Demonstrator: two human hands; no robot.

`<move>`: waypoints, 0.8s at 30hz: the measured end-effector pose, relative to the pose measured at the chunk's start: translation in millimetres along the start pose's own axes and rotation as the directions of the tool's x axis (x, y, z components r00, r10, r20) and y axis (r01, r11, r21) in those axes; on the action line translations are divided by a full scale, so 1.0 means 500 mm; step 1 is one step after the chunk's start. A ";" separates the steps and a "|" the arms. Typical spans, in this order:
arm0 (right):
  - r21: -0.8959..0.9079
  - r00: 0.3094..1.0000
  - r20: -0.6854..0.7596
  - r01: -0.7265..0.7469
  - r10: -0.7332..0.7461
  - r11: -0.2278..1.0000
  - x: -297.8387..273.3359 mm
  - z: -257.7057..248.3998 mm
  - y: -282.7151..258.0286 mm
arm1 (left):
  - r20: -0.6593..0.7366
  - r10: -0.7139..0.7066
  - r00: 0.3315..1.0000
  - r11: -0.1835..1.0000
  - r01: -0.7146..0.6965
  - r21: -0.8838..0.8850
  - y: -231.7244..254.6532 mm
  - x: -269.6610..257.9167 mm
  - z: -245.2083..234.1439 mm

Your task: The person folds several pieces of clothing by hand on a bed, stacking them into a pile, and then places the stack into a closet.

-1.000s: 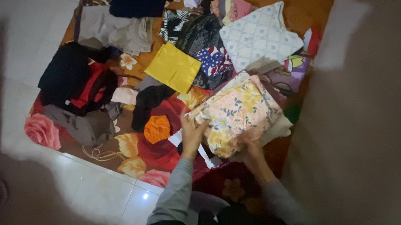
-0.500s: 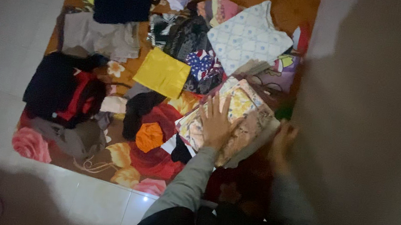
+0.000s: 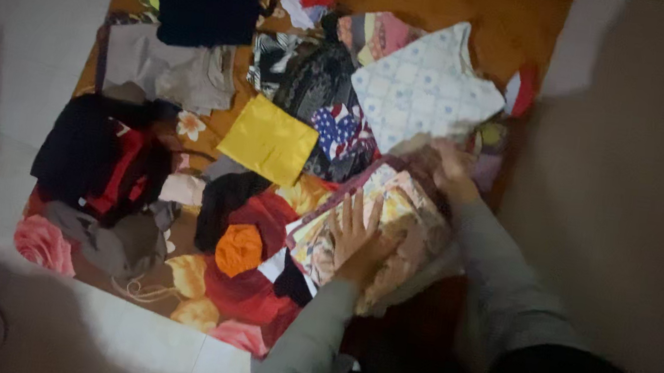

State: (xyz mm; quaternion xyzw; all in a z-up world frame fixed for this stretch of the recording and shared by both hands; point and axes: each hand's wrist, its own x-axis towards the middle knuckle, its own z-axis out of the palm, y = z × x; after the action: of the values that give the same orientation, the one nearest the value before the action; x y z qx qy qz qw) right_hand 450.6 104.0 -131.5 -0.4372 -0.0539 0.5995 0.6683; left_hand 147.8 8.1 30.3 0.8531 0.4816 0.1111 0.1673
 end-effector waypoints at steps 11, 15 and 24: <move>-0.672 0.912 0.304 0.411 -0.276 0.616 0.044 -0.029 0.045 | -0.111 0.014 0.994 1.000 -0.010 0.029 -0.008 0.003 0.044; -0.239 0.976 0.113 0.207 -0.184 0.949 0.111 -0.004 0.017 | -0.087 -0.013 0.996 1.000 0.013 0.000 -0.011 0.004 0.033; -0.471 0.853 0.281 0.521 -0.439 0.712 -0.030 0.160 -0.242 | -0.064 -0.003 0.998 1.000 0.001 -0.018 -0.019 0.000 0.047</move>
State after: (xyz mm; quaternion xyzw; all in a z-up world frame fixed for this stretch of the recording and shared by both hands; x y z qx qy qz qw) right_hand 489.8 144.8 2.8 -0.5293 -0.3790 0.3964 0.6474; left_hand 148.8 8.5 5.1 0.8470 0.4865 0.1426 0.1597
